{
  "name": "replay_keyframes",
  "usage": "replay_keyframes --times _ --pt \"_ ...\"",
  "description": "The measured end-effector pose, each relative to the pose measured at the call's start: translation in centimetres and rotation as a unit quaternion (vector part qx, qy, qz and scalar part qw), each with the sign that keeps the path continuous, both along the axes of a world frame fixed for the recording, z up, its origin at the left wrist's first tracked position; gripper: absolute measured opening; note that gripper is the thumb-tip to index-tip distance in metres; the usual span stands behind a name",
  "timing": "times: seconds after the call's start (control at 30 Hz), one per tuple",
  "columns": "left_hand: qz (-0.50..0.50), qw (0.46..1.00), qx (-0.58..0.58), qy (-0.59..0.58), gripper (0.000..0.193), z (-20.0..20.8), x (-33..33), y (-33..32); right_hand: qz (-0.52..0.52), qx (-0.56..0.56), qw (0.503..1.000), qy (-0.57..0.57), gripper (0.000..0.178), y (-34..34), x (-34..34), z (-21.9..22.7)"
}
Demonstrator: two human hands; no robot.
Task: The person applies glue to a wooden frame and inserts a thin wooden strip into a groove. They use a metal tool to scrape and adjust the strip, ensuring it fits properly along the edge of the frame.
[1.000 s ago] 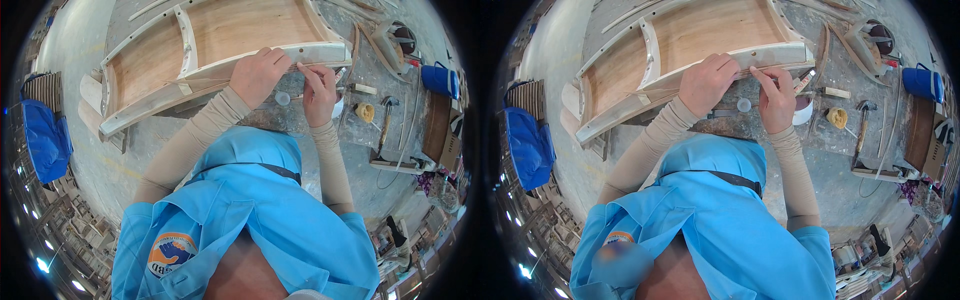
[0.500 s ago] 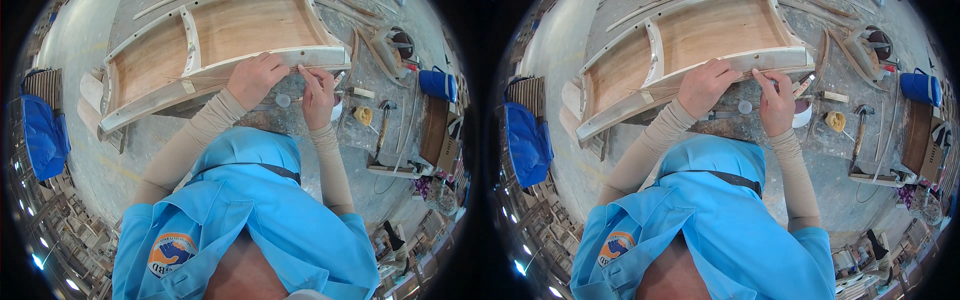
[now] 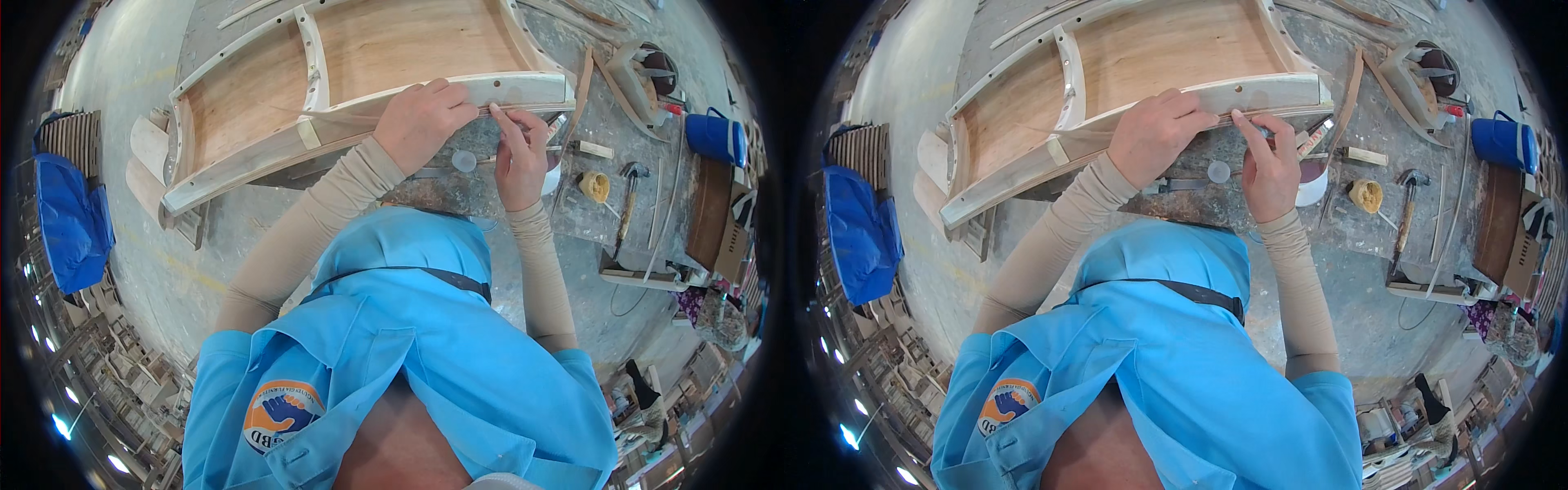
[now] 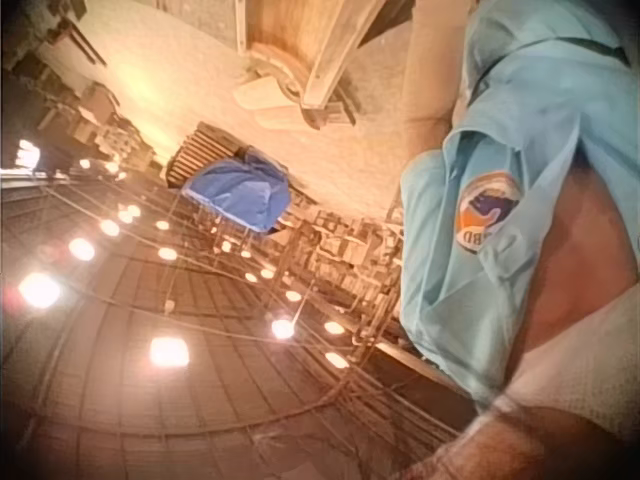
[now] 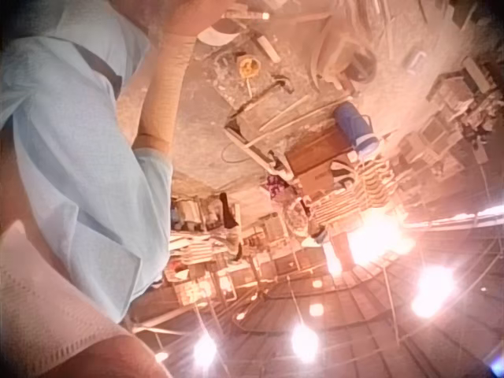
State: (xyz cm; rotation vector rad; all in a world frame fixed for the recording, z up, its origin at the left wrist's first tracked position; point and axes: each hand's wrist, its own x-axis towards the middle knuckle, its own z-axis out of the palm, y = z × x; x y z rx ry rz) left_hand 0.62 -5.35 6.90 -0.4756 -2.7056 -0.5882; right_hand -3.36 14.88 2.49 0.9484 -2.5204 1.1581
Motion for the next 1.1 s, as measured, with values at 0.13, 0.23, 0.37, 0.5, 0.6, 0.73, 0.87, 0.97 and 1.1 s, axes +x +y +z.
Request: replay_keyframes --times 0.13,0.23,0.37,0.5,0.6,0.73,0.87,0.97,1.1 --pt "0.009 1.0 -0.004 0.007 0.022 -0.14 0.35 0.13 -0.006 0.023 1.0 0.011 0.065 -0.08 0.01 0.26" --pt "0.008 1.0 -0.012 0.007 0.021 -0.01 0.23 0.42 -0.004 0.032 0.999 0.015 0.064 -0.12 -0.15 0.44" --pt "0.0 1.0 -0.003 -0.006 0.022 0.0 0.17 0.27 -0.002 0.017 1.0 0.017 0.063 -0.1 -0.07 0.42" --pt "-0.01 1.0 -0.006 0.009 0.023 -0.1 0.24 0.14 -0.005 -0.013 1.0 -0.013 0.063 0.02 0.07 -0.1" --pt "-0.003 1.0 -0.01 0.017 0.023 -0.29 0.5 0.36 -0.007 -0.017 0.999 -0.026 0.063 -0.03 0.16 0.08" --pt "-0.002 1.0 -0.011 0.014 0.021 -0.33 0.46 0.49 -0.008 0.005 1.0 -0.006 0.062 -0.01 0.2 0.26" --pt "0.006 1.0 -0.003 0.02 0.019 -0.31 0.35 0.75 -0.001 0.031 1.0 0.007 0.062 0.07 0.08 0.62" --pt "0.033 0.999 -0.01 -0.009 0.018 -0.25 0.16 0.84 -0.011 0.041 0.999 0.009 0.063 -0.31 -0.06 0.75" --pt "0.03 1.0 -0.003 -0.003 0.02 -0.29 0.24 0.88 -0.009 0.044 0.999 0.029 0.063 -0.23 0.16 0.76"
